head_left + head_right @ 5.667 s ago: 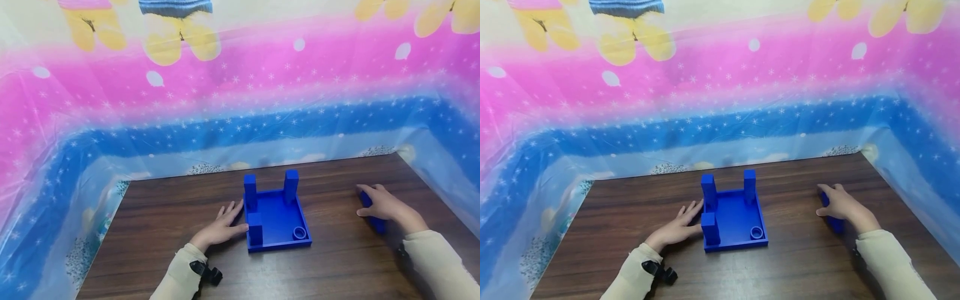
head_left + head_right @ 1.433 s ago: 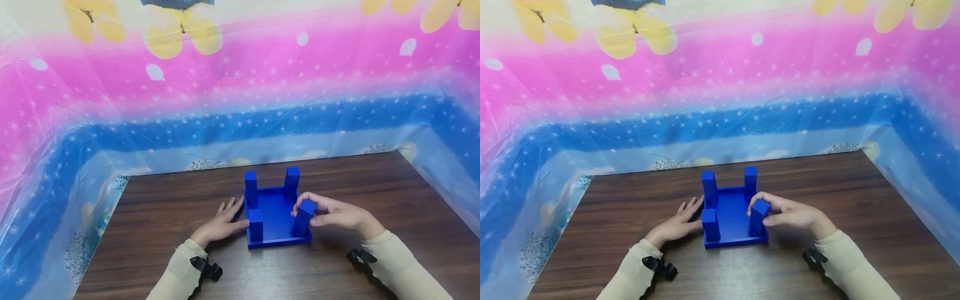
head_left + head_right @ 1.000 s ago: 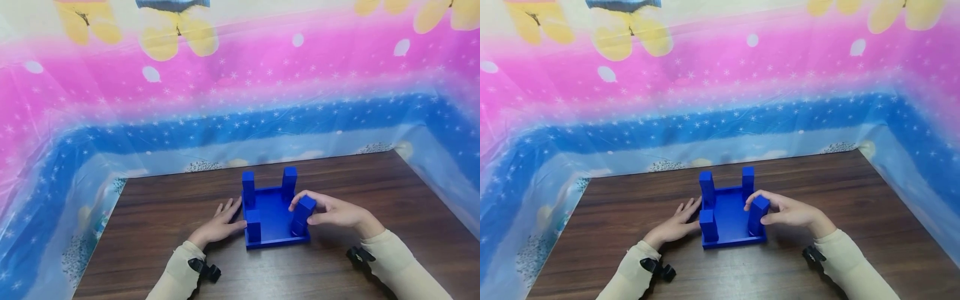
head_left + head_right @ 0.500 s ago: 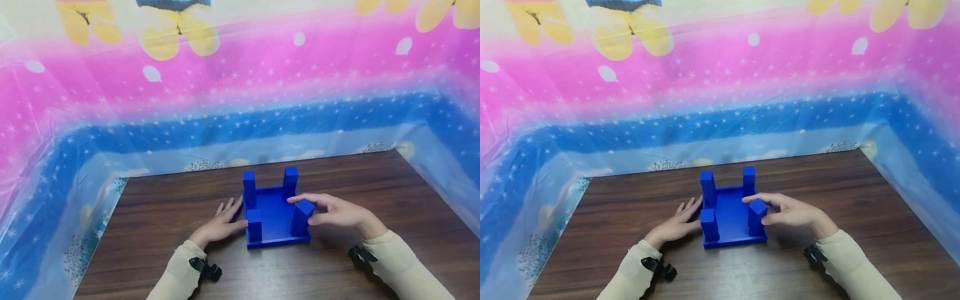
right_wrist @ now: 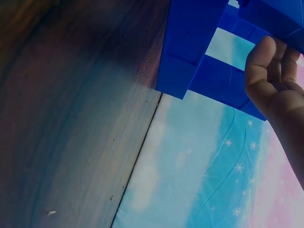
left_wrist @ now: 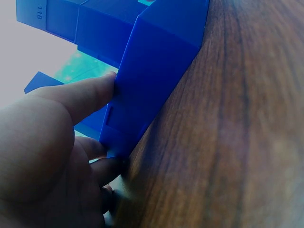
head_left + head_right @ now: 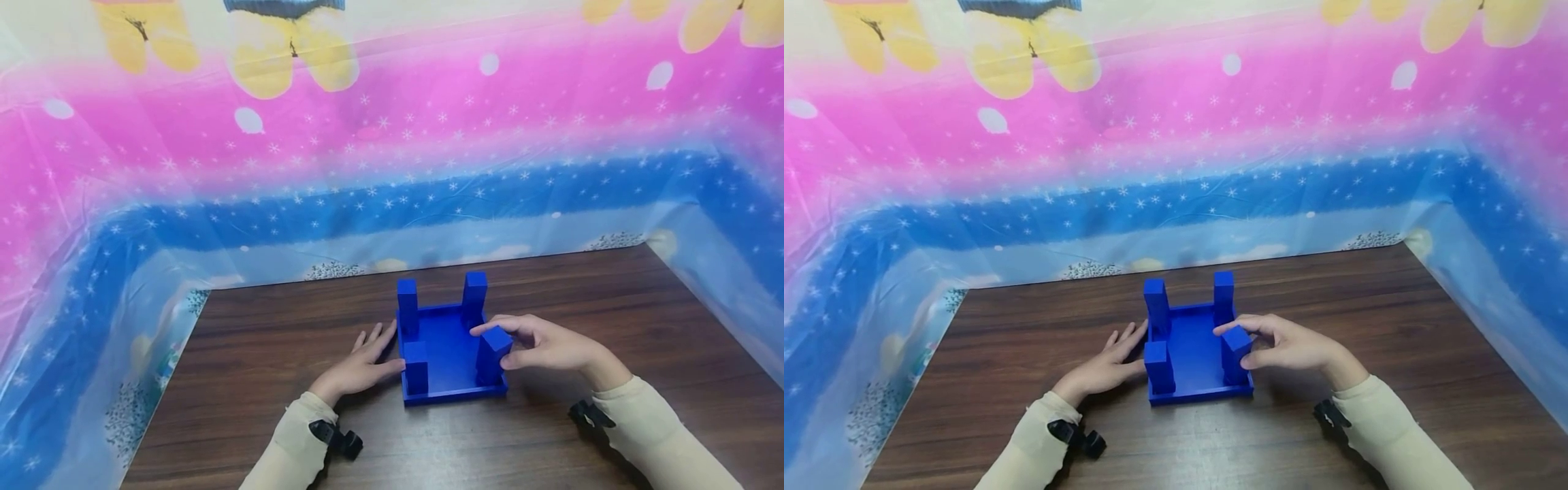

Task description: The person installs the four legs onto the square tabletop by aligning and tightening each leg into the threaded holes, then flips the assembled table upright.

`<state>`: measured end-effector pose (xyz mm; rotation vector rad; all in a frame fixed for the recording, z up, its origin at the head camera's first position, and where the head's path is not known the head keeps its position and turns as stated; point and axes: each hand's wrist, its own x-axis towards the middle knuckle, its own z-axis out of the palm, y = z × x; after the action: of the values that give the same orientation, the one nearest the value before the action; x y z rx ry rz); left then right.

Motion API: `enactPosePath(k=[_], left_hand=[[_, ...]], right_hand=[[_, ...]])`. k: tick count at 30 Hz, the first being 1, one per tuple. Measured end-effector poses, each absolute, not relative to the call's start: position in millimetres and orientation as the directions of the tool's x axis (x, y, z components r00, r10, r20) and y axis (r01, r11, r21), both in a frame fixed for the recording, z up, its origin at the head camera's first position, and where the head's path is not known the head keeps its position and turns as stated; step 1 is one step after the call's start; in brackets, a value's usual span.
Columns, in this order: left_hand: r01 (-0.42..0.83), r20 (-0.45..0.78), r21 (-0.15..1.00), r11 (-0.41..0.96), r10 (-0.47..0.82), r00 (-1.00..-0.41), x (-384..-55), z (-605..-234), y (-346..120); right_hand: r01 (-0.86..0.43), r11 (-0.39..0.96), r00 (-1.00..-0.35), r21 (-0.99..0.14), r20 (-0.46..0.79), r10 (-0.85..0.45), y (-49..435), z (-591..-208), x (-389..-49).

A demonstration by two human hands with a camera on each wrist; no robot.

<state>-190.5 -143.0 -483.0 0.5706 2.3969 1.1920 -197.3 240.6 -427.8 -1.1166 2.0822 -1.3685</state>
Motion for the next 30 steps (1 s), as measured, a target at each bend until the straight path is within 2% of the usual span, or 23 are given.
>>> enactPosePath(k=[10, 30], left_hand=[[0.185, -0.172, 0.811, 0.555, 0.528, -0.831, -192.1, -483.4, -142.7], [0.174, -0.194, 0.801, 0.573, 0.523, -0.83, -192.7, -482.1, -141.8]], right_hand=[[-0.356, 0.106, -0.558, -0.928, 0.12, -0.821, 240.9, -431.3, -200.2], [-0.325, 0.131, -0.59, -0.937, 0.093, -0.802, 238.8, -431.0, -199.3]])
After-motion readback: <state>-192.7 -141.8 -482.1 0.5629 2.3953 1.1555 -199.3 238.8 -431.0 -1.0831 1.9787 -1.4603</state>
